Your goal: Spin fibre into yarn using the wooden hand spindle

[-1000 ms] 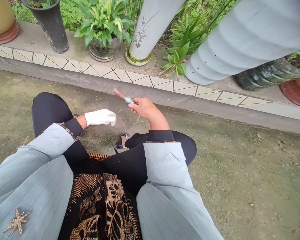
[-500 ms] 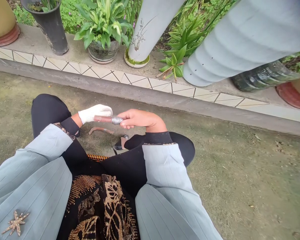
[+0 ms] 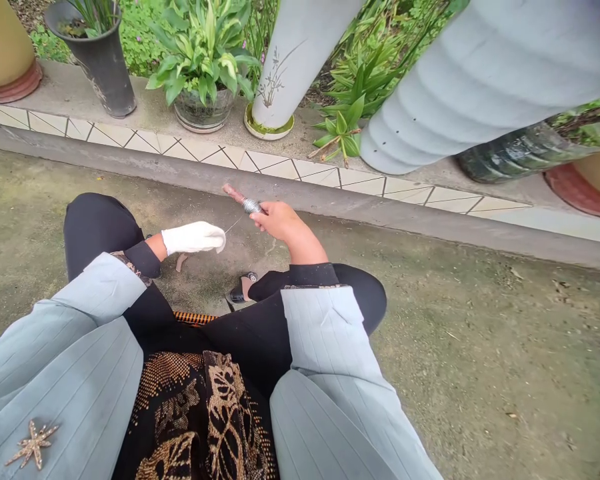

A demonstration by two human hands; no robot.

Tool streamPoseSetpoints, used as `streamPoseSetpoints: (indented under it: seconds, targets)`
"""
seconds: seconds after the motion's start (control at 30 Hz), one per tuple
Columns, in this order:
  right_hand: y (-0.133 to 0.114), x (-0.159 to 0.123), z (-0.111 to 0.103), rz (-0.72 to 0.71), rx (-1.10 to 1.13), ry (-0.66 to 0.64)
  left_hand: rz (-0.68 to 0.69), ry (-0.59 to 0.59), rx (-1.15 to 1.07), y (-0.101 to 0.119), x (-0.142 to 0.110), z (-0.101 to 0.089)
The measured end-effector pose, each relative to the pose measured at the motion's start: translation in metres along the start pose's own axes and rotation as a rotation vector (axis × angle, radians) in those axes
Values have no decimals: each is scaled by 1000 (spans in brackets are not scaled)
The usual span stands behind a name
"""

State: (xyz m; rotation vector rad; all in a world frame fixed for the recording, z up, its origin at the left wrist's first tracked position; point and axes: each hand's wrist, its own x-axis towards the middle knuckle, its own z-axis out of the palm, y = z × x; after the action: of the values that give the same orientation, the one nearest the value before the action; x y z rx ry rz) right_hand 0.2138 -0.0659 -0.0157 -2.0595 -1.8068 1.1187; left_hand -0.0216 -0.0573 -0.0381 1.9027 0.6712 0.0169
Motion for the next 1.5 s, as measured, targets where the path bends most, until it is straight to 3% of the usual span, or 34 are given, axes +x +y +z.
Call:
streamPoseSetpoints:
  seconds: [0.1, 0.23, 0.3, 0.37, 0.43, 0.5, 0.63, 0.8, 0.9, 1.13, 1.3, 1.37, 1.43, 1.5]
  targets:
    - [-6, 3, 11, -24, -342, -28, 44, -20, 41, -1, 0, -2]
    - [-17, 5, 25, -50, -532, -124, 75, -30, 116, -1, 2, -4]
    - [-23, 2, 25, -83, -602, -255, 71, -2, 162, 2, 1, -8]
    - [-28, -4, 18, -139, -578, -496, 63, 21, 189, 7, -1, -15]
    - [-31, -12, 6, -245, -406, -747, 54, 37, 165, 14, -6, -25]
    - [-32, -20, -9, -404, -135, -842, 58, 67, 70, 20, -11, -35]
    - [-34, -28, -31, -576, 276, -676, 34, 137, -164, 22, -20, -47]
    - [-39, -23, -28, -493, 446, -293, 32, 110, -204, 4, -21, -41]
    - [-41, -12, -17, -371, 318, -172, 8, 69, -98, -1, -21, -34]
    - [-36, 7, 5, -245, 114, -100, 19, 66, 145, 6, -19, -30]
    - [-37, 3, 19, -203, -275, -11, 82, 21, 235, -3, -11, -27]
    - [-39, 0, 21, -167, -438, -151, 113, -19, 305, -4, -7, -28]
    - [-40, -5, 19, -161, -482, -457, 121, -81, 332, -3, -3, -30]
    - [-37, -12, 10, -223, -356, -782, 126, -148, 237, 0, 1, -34]
